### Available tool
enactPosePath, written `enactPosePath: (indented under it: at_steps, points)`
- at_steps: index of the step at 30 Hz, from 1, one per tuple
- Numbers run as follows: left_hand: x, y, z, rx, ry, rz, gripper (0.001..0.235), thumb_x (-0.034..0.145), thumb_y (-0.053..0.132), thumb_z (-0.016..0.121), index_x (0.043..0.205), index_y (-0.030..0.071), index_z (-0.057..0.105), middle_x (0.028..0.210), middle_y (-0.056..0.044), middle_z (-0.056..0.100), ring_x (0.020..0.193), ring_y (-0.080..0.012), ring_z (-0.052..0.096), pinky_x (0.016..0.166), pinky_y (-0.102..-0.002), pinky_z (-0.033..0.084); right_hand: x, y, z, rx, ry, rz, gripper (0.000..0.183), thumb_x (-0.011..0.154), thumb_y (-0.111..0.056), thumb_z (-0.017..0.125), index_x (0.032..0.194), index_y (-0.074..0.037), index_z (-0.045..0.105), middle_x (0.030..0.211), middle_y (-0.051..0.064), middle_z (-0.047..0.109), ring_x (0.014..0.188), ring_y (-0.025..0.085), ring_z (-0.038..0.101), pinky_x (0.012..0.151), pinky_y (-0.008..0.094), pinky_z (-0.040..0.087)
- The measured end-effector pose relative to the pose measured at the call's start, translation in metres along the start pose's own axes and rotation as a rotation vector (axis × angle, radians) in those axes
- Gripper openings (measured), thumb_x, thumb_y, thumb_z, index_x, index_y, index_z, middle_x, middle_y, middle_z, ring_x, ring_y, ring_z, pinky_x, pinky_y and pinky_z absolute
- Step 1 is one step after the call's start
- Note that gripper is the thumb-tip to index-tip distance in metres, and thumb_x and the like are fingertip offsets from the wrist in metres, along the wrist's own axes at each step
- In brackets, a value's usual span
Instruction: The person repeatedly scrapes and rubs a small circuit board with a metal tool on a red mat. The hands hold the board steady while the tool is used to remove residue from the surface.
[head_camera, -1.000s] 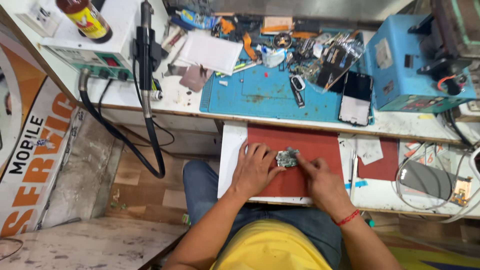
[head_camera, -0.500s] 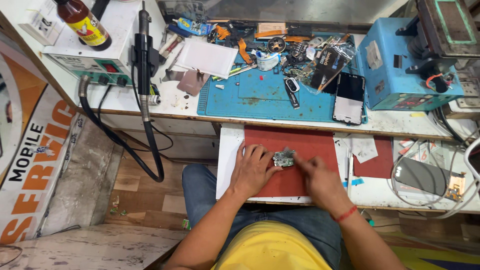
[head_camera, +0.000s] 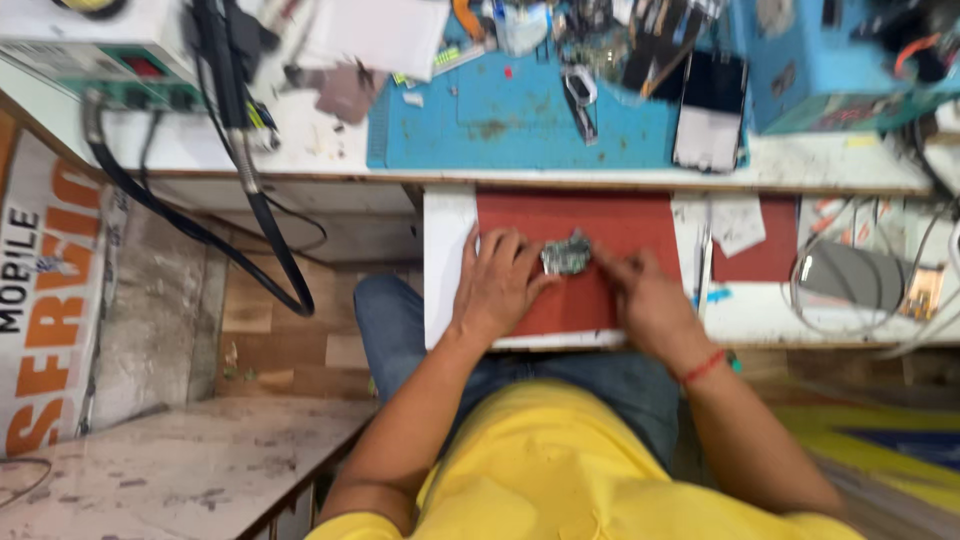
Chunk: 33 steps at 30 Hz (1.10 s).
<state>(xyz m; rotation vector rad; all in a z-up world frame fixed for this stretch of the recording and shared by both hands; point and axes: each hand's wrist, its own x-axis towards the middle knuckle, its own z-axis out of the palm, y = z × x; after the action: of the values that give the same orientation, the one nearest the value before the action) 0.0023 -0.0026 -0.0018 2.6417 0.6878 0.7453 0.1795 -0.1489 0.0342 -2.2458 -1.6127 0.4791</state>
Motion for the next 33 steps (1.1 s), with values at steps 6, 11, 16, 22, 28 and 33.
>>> enactPosePath:
  at_steps: [6,11,16,22,28,33]
  points:
    - [-0.004,-0.006,0.005,0.000,0.003,0.010,0.050,0.086,0.044,0.078,0.120,0.008,0.069,0.113,-0.008,0.060,0.118,-0.0293,0.054,0.114,-0.060,0.033,-0.005,-0.003,0.002,0.001,-0.078,0.015,0.061,0.091,-0.005,0.058,0.150,-0.017,0.052,0.112,0.021,0.062,0.085,0.046,0.065,0.072,0.053,0.055]
    - [0.000,-0.004,0.002,0.002,0.024,0.011,0.047,0.084,0.041,0.079,0.117,0.009,0.071,0.112,-0.006,0.061,0.119,-0.0274,0.054,0.117,-0.059,0.030,-0.001,-0.009,-0.009,-0.065,-0.148,-0.063,0.073,0.080,-0.002,0.060,0.151,-0.013,0.048,0.112,0.025,0.059,0.081,0.046,0.065,0.067,0.052,0.055]
    - [-0.002,-0.004,0.004,-0.034,-0.014,-0.017,0.050,0.084,0.043,0.080,0.119,0.009,0.071,0.112,-0.005,0.060,0.119,-0.0267,0.054,0.117,-0.060,0.030,0.005,-0.012,-0.005,-0.172,-0.042,0.002,0.062,0.091,-0.002,0.058,0.151,-0.016,0.052,0.113,0.022,0.062,0.078,0.046,0.065,0.065,0.053,0.054]
    - [-0.001,-0.005,0.006,-0.012,-0.023,-0.017,0.048,0.086,0.043,0.079,0.119,0.009,0.070,0.114,-0.005,0.060,0.120,-0.0267,0.054,0.117,-0.059,0.030,0.003,-0.016,-0.001,-0.072,0.051,-0.008,0.056,0.095,0.000,0.056,0.149,-0.017,0.059,0.108,0.019,0.062,0.079,0.042,0.066,0.070,0.052,0.055]
    - [-0.003,-0.005,0.002,-0.041,-0.047,-0.030,0.050,0.084,0.042,0.081,0.120,0.009,0.069,0.113,-0.005,0.060,0.119,-0.0273,0.054,0.117,-0.059,0.030,-0.005,-0.014,0.001,-0.050,0.033,-0.108,0.061,0.088,0.001,0.058,0.146,-0.016,0.060,0.109,0.019,0.062,0.077,0.042,0.066,0.068,0.051,0.055]
    - [0.003,-0.006,-0.007,-0.082,-0.059,-0.058,0.055,0.080,0.041,0.083,0.120,0.008,0.067,0.115,-0.008,0.057,0.122,-0.0292,0.051,0.117,-0.058,0.026,0.003,-0.017,0.002,-0.072,-0.023,-0.100,0.060,0.088,0.000,0.059,0.145,-0.019,0.061,0.106,0.018,0.062,0.075,0.042,0.066,0.064,0.051,0.055]
